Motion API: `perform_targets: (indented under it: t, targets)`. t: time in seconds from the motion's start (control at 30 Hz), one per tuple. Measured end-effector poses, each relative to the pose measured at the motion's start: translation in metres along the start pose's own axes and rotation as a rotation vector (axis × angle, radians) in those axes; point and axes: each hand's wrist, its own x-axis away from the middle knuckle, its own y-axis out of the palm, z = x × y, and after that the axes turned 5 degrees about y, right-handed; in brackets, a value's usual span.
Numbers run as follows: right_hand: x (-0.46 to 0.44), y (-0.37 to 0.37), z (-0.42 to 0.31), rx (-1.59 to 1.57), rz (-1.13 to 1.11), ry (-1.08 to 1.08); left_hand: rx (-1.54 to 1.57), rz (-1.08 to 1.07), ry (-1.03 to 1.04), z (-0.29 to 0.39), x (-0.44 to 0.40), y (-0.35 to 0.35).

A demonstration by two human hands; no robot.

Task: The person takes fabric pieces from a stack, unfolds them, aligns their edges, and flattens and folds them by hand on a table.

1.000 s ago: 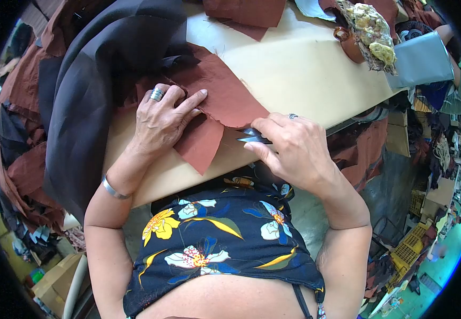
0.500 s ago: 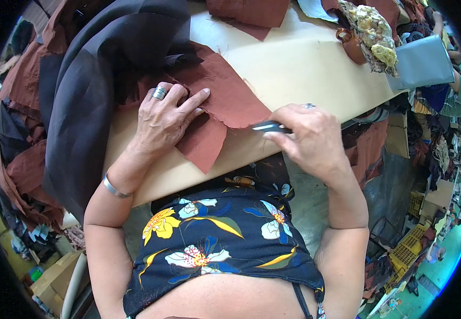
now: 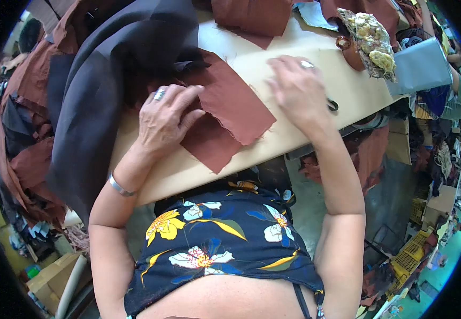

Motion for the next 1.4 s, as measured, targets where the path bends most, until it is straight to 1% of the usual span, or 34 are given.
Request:
perform_targets:
  t: [0.03,0.07,0.1,0.17,0.23,0.33,0.37,0.43,0.47,0.5,0.53,0.6,0.63,0.67,0.73,0.87,0.93,1.03,1.07,1.13,1.17,1.23,1.27,1.33,1.4]
  targets:
    - [-0.012,0.006,-0.012,-0.072,-0.060,-0.032,-0.017,0.007,-0.076,0.000,0.000,-0.006]
    - [-0.026,0.011,-0.027,-0.027,-0.126,-0.009,-0.036,0.023,-0.127,-0.003,0.004,-0.007]
    - [-0.041,0.017,-0.042,0.019,-0.194,0.014,-0.057,-0.004,-0.196,-0.005,0.007,-0.009]
    - [-0.067,0.044,-0.061,-0.012,-0.125,0.024,-0.076,-0.033,-0.296,-0.008,0.015,-0.010]
    - [-0.090,0.054,-0.086,-0.022,-0.134,0.083,-0.072,-0.043,-0.358,-0.014,0.024,-0.009]
    - [-0.112,0.066,-0.107,-0.042,-0.251,-0.098,-0.074,-0.219,-0.256,-0.027,0.031,-0.020]
    - [-0.115,0.078,-0.115,-0.164,-0.165,-0.070,-0.014,-0.185,-0.215,-0.034,0.034,-0.021]
    - [-0.120,0.102,-0.127,-0.406,0.011,-0.020,0.197,-0.117,-0.340,-0.050,0.036,-0.026]
    - [-0.123,0.106,-0.124,-0.364,0.017,-0.037,0.303,-0.083,-0.401,-0.056,0.036,-0.028]
    - [-0.124,0.108,-0.117,-0.321,0.022,-0.053,0.392,-0.087,-0.518,-0.061,0.036,-0.033]
    - [-0.124,0.107,-0.111,-0.277,0.025,-0.071,0.418,-0.120,-0.436,-0.073,0.037,-0.032]
    - [-0.126,0.102,-0.100,-0.253,0.021,-0.033,0.472,-0.179,-0.272,-0.104,0.040,-0.026]
    - [-0.124,0.098,-0.094,-0.225,-0.002,-0.025,0.216,-0.285,-0.192,-0.110,0.037,-0.033]
    - [-0.122,0.094,-0.092,-0.195,-0.024,-0.018,0.172,-0.325,-0.184,-0.114,0.032,-0.037]
    - [-0.121,0.096,-0.095,-0.221,0.039,0.008,0.082,-0.408,-0.168,-0.123,0.025,-0.042]
    - [-0.117,0.104,-0.094,-0.210,0.102,0.038,-0.067,-0.242,-0.144,-0.156,0.037,-0.042]
    - [-0.115,0.102,-0.094,-0.243,0.158,0.012,-0.145,-0.156,-0.130,-0.165,0.041,-0.043]
    - [-0.115,0.108,-0.091,-0.269,0.228,-0.062,-0.467,-0.147,0.010,-0.123,0.029,-0.052]
    - [-0.114,0.110,-0.090,-0.271,0.248,-0.090,-0.330,-0.059,-0.052,-0.120,0.025,-0.058]
    - [-0.112,0.109,-0.090,-0.248,0.201,-0.079,-0.046,0.112,-0.179,-0.117,0.021,-0.063]
    - [-0.112,0.107,-0.093,-0.240,0.180,-0.077,-0.158,-0.045,-0.131,-0.122,0.020,-0.065]
    - [-0.111,0.104,-0.106,-0.318,0.191,-0.053,-0.388,-0.366,-0.029,-0.145,0.015,-0.071]
    - [-0.111,0.103,-0.112,-0.357,0.197,-0.041,-0.418,-0.344,-0.030,-0.157,0.014,-0.068]
    - [-0.111,0.101,-0.115,-0.336,0.168,-0.062,-0.470,-0.301,-0.026,-0.174,0.015,-0.053]
    - [-0.109,0.102,-0.113,-0.329,0.168,-0.081,-0.338,-0.076,-0.013,-0.138,0.007,-0.050]
